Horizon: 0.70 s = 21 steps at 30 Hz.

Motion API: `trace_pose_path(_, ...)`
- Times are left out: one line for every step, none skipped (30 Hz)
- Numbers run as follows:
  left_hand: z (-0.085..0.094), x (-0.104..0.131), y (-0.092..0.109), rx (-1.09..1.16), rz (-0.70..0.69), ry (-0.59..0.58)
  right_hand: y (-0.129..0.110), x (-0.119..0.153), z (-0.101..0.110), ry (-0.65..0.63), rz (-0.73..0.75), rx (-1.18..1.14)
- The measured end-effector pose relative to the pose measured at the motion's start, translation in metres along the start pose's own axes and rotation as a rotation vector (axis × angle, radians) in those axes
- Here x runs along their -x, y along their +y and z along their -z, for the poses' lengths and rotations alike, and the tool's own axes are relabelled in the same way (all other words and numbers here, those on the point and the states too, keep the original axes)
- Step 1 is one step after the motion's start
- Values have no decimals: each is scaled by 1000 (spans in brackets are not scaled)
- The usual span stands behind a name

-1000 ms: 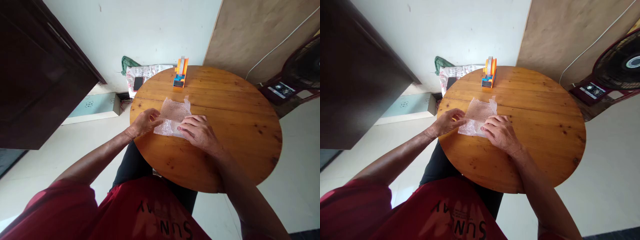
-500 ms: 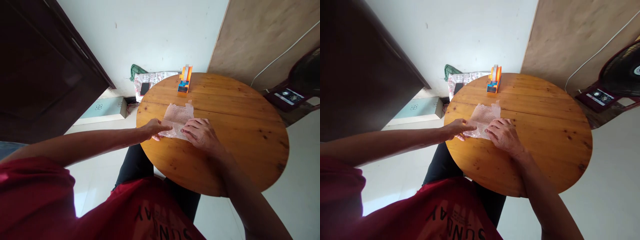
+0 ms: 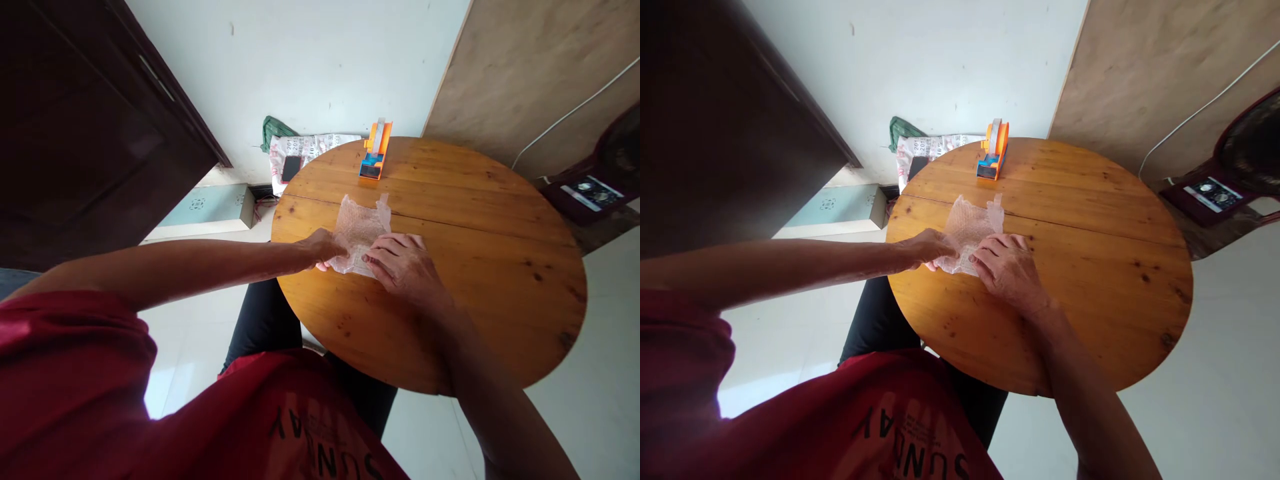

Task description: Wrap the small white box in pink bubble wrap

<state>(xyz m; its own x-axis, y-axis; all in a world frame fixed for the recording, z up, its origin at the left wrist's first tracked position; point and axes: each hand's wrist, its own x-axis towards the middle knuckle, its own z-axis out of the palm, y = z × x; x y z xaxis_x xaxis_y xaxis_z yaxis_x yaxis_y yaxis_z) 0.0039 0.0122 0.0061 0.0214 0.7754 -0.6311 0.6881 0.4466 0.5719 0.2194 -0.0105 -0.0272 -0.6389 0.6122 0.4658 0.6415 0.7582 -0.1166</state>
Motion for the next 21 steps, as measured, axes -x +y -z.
trace_pose_path(0,3,3,2,-5,12,-1,0,0,4,5,10)
trace_pose_path(-1,5,7,1,-18,14,-1,0,1,8,10,19)
trace_pose_path(-1,8,10,-8,-33,17,-2,-1,1,14,15,27)
trace_pose_path(-1,10,13,-24,-32,13,-2,-1,2,20,18,33)
trace_pose_path(0,11,16,-33,-26,2,-3,-1,2,25,21,37)
trace_pose_path(0,12,19,-33,-12,-13,-4,-1,3,30,24,40)
trace_pose_path(0,13,21,-19,1,-31,-4,-2,3,32,27,42)
trace_pose_path(0,13,22,13,10,-51,-5,-2,3,32,30,43)
trace_pose_path(-1,12,24,56,16,-71,-5,-2,3,27,31,45)
trace_pose_path(-2,11,24,106,21,-88,-5,-2,3,24,34,46)
trace_pose_path(-2,10,24,157,27,-103,-4,-2,3,20,36,48)
trace_pose_path(-3,8,24,202,31,-117,-4,-1,3,18,38,49)
trace_pose_path(-4,7,24,237,37,-129,-4,-1,3,16,39,49)
trace_pose_path(-5,5,23,265,38,-143,-3,-1,3,14,37,46)
trace_pose_path(-5,3,22,289,31,-151,-3,-1,2,9,34,40)
trace_pose_path(-6,1,22,309,19,-159,-3,0,2,2,28,33)
trace_pose_path(-6,-1,21,328,3,-163,-3,0,3,-10,21,27)
trace_pose_path(-6,-3,21,346,-12,-161,-3,0,3,-20,15,22)
trace_pose_path(-6,-4,22,361,-27,-156,-3,0,3,-31,12,17)
trace_pose_path(-5,-5,22,369,-41,-152,-3,0,3,-42,9,15)
trace_pose_path(-5,-6,23,371,-52,-149,-4,0,4,-49,7,14)
